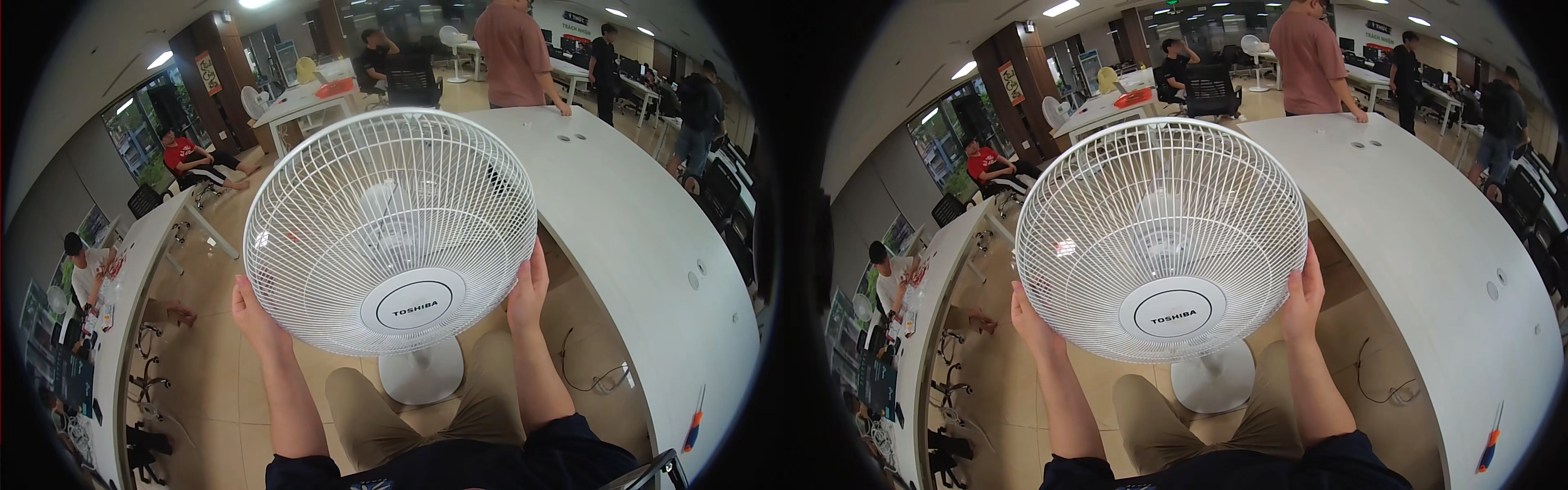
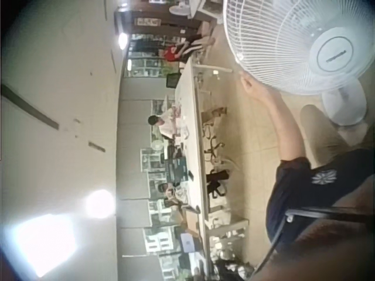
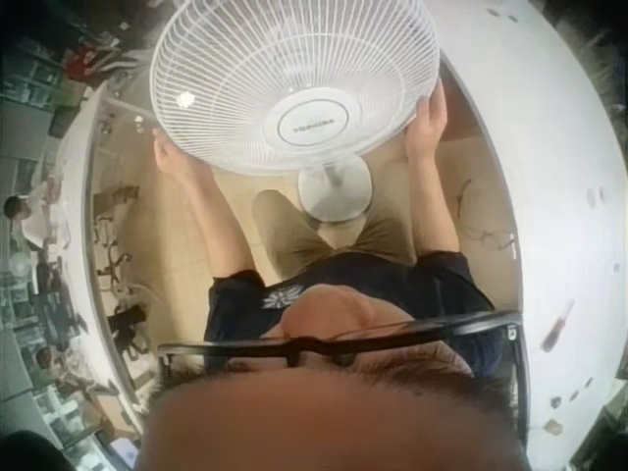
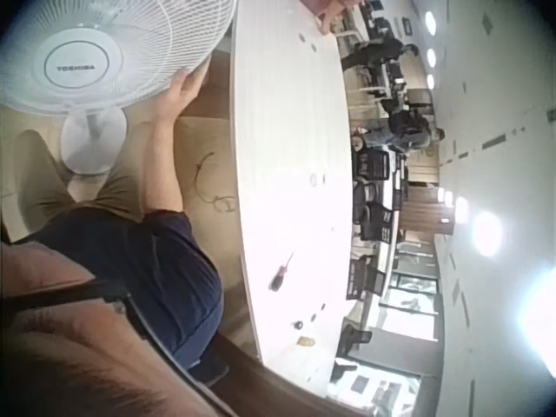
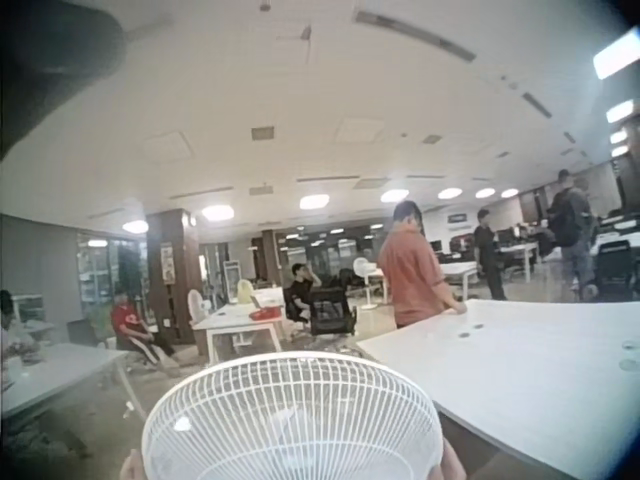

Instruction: The person assembles a fan by attaching the rear grille to the motor and fastening it with a nut, mounting the fan blades and screwing on the blade cap, and fitting the front grille onto the fan before removing it and setting it on the table.

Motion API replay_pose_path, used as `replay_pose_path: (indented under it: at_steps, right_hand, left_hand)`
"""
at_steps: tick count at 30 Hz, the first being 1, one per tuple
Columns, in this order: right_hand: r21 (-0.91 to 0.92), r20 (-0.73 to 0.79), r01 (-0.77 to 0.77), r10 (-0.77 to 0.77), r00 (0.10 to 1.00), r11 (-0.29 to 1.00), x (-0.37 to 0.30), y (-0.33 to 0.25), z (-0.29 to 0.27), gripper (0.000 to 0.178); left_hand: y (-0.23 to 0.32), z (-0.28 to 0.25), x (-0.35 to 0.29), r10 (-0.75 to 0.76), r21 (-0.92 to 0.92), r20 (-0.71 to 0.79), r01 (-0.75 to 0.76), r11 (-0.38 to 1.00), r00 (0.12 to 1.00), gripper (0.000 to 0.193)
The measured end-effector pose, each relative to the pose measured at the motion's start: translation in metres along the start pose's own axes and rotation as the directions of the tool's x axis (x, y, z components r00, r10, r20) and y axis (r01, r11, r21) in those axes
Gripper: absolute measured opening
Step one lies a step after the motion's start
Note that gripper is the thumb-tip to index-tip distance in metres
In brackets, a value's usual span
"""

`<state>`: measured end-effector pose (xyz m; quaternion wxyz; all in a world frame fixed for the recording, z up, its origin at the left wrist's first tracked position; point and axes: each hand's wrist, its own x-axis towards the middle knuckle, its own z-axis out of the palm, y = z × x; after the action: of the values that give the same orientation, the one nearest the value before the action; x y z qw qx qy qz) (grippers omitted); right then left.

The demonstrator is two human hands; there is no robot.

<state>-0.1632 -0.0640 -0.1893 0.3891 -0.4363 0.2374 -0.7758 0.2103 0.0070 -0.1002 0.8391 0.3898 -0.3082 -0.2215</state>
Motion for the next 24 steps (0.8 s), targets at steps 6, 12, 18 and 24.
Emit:
replay_pose_path:
  at_steps: [6, 12, 18, 24]
  right_hand:
    - [0.003, 0.032, 0.017, -0.017, 0.999, 1.000, -0.001, 0.006, -0.003, 0.060]
    - [0.017, 0.011, -0.006, 0.006, 1.000, 1.000, -0.005, 0.005, 0.000, 0.061]
    - [0.018, -0.001, 0.002, -0.002, 1.000, 1.000, -0.008, 0.009, -0.003, 0.062]
    - [0.030, -0.001, -0.001, 0.001, 1.000, 1.000, -0.012, 0.010, -0.005, 0.062]
  left_hand:
    - [-0.006, -0.003, 0.003, -0.001, -0.007, 0.005, 0.001, 1.000, 1.000, 0.033]
    - [-0.008, -0.004, 0.006, 0.012, -0.003, -0.001, -0.012, 1.000, 1.000, 0.033]
    - [-0.006, -0.002, 0.006, 0.015, 0.007, -0.009, -0.015, 1.000, 1.000, 0.034]
    - [-0.005, -0.004, 0.007, 0.037, 0.017, 0.014, -0.037, 0.999, 0.999, 0.035]
